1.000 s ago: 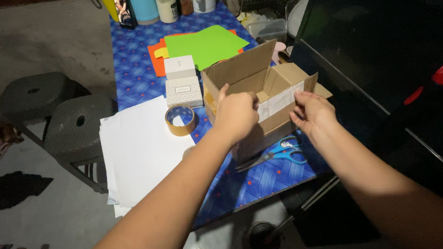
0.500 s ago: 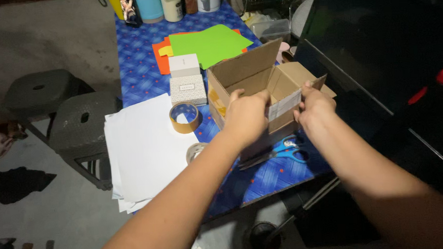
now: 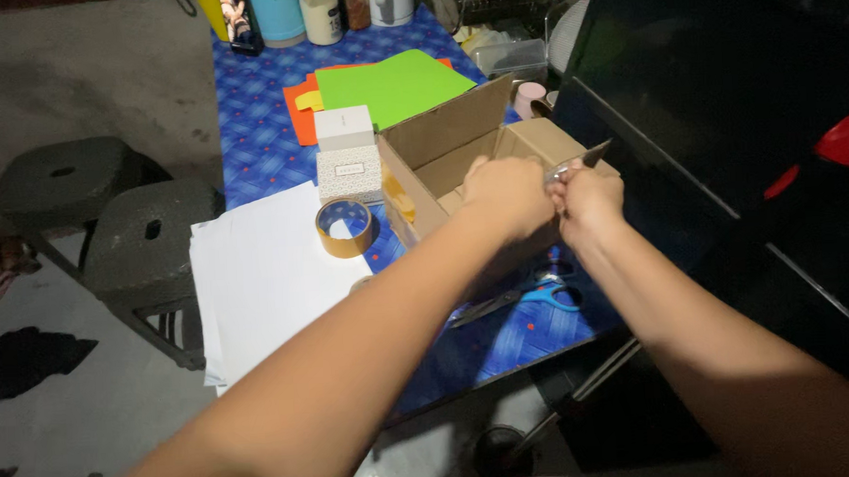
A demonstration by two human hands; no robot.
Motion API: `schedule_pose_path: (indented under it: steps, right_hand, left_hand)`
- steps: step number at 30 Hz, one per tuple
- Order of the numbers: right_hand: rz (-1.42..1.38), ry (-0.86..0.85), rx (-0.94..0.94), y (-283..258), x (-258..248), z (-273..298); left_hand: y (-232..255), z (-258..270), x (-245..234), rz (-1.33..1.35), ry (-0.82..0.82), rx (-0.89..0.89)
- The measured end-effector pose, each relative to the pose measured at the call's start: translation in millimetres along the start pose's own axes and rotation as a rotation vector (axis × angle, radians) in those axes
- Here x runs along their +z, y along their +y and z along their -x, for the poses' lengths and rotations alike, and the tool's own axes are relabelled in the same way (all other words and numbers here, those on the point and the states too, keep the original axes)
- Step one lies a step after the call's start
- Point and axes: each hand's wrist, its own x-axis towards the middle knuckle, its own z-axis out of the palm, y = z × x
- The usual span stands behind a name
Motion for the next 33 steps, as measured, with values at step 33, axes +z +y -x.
schedule_pose_path:
  steps: [33]
  right_hand:
    - [0.461,-0.167,-0.027,-68,-15,53]
  left_hand:
    - [-7,-31,19,0.089,0.139,0.017]
